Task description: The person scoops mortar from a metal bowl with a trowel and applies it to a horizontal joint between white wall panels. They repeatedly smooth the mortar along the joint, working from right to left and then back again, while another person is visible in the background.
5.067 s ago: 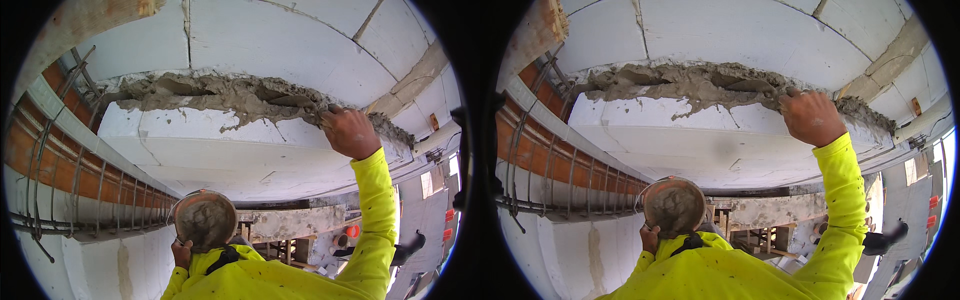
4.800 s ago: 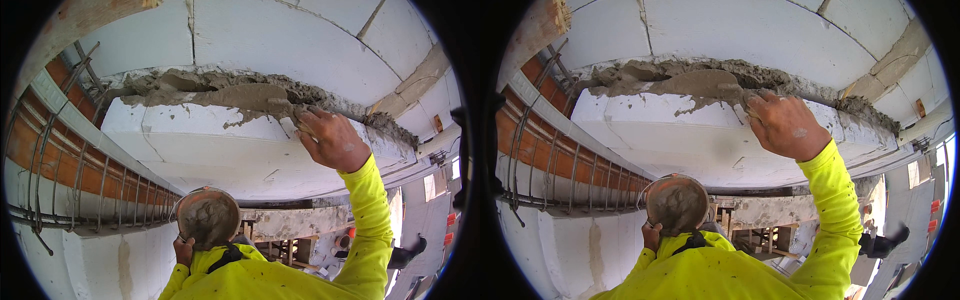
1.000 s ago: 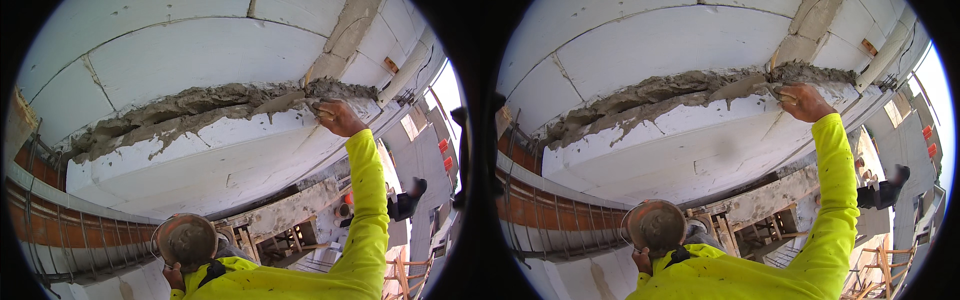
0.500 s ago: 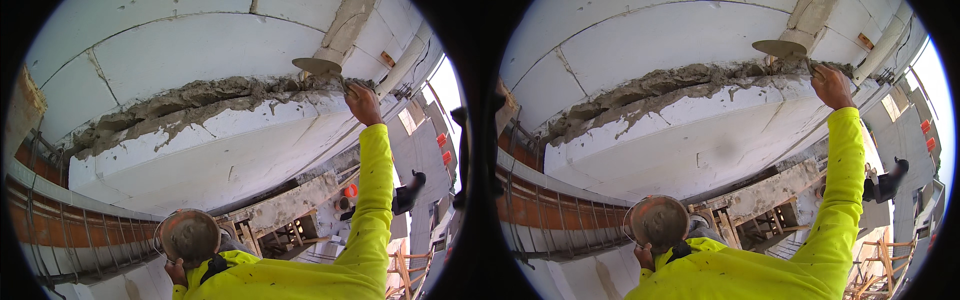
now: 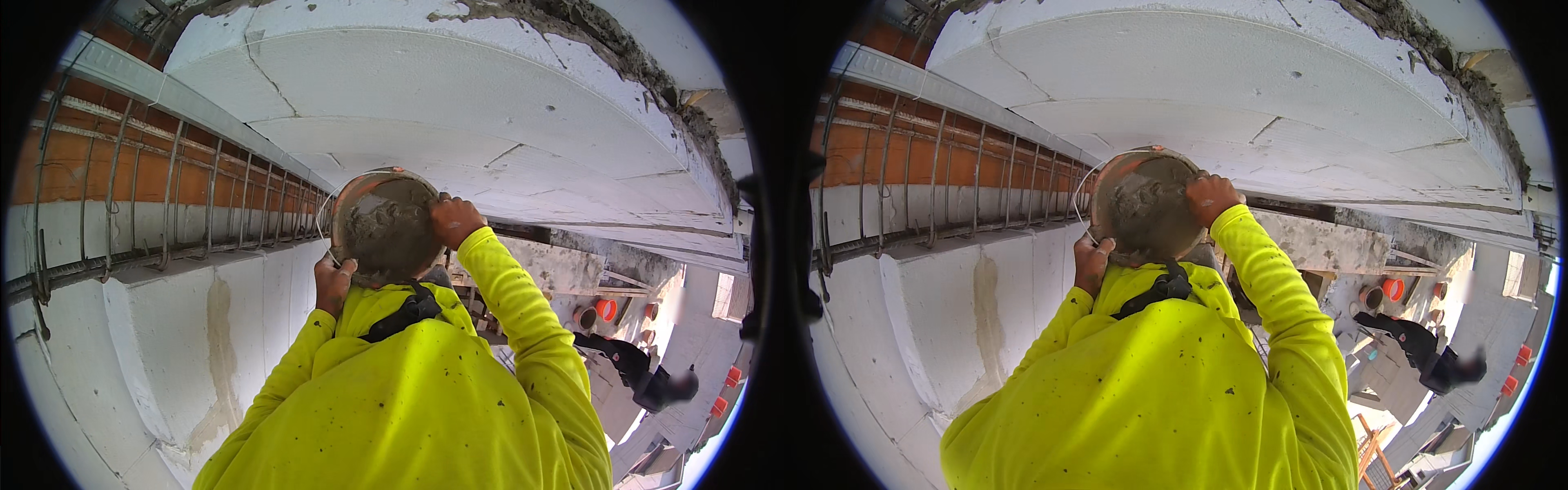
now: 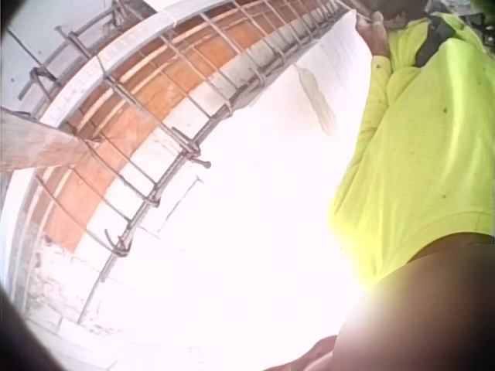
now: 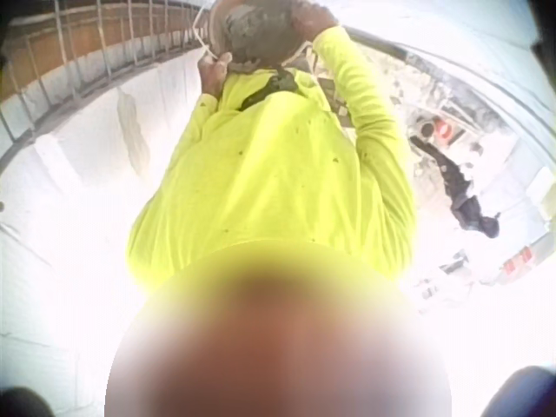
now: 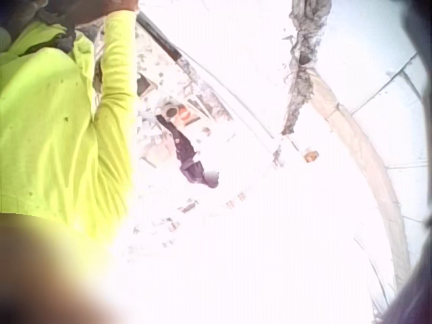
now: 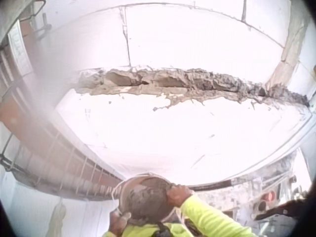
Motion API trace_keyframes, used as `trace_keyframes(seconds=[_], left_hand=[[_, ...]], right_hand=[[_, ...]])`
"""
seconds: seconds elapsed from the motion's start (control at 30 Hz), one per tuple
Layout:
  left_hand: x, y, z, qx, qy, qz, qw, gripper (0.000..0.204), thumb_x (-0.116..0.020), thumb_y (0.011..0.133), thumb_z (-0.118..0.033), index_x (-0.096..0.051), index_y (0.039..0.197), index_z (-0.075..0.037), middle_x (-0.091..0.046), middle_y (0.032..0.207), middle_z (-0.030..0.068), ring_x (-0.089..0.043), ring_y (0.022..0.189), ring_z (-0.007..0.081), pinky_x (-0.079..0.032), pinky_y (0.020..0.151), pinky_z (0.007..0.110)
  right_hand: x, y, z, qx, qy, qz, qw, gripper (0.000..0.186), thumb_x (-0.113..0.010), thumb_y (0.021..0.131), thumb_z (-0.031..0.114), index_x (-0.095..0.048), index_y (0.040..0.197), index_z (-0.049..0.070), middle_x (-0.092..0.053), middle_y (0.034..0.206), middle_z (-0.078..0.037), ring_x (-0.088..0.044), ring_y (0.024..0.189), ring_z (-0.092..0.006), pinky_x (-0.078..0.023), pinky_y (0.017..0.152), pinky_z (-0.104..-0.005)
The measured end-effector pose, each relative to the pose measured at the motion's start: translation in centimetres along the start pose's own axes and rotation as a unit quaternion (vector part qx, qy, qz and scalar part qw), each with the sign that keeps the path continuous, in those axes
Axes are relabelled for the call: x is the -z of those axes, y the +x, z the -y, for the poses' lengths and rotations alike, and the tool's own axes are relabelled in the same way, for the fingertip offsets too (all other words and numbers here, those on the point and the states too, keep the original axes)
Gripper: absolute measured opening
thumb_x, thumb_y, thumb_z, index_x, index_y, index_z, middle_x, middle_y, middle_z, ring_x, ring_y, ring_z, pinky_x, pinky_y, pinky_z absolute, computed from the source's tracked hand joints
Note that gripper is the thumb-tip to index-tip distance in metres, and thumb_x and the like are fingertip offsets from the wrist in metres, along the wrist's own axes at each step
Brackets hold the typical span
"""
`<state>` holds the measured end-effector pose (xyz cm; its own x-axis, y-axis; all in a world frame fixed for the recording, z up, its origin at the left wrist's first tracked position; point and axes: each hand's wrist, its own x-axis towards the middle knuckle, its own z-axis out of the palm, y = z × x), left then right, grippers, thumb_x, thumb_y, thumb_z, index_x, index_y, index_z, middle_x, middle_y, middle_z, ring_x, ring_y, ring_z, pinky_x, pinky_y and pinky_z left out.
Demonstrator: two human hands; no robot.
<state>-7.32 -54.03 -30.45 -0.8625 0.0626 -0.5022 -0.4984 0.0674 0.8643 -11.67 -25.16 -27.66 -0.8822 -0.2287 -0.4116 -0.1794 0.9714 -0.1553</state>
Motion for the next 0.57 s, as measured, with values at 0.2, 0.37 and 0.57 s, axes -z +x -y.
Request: trace_keyframes(seconds=[0.2, 0.37, 0.57], left_hand=[[0.1, -0.7, 0.7, -0.001, -0.002, -0.014, 1.000, 0.032, -0.061, 0.085, -0.005, -0.064, 0.115, 0.005, -0.068, 0.104, 0.0071, -0.061, 0.089, 0.0146, -0.050, 0.083, 0.031], [0.4, -1.6, 0.9, -0.010, -0.010, -0.030, 0.999, 0.034, -0.062, 0.085, -0.006, -0.064, 0.117, 0.005, -0.069, 0.106, 0.0066, -0.061, 0.091, 0.0140, -0.050, 0.085, 0.029], [-0.5, -1.1, 1.2, -0.034, 0.031, -0.017, 0.999, 0.043, -0.064, 0.084, -0.008, -0.061, 0.126, 0.003, -0.069, 0.111, 0.0094, -0.061, 0.097, 0.0157, -0.048, 0.091, 0.031]], right_hand=[[-4.0, -1.2, 4.6, 0.162, -0.007, 0.035, 0.986, 0.031, -0.063, 0.085, 0.024, -0.066, 0.109, 0.004, -0.070, 0.098, -0.018, -0.072, 0.087, -0.0360, -0.059, 0.072, -0.0461], [-2.3, -1.8, 1.1, 0.096, 0.036, 0.056, 0.993, 0.044, -0.060, 0.088, 0.027, -0.057, 0.124, 0.000, -0.069, 0.098, -0.022, -0.071, 0.089, -0.0388, -0.058, 0.073, -0.0489], [-8.4, 1.0, 2.8, 0.134, 0.130, 0.130, 0.974, 0.053, -0.058, 0.092, 0.033, -0.051, 0.133, 0.000, -0.069, 0.094, -0.031, -0.070, 0.094, -0.0427, -0.052, 0.093, -0.0541]])
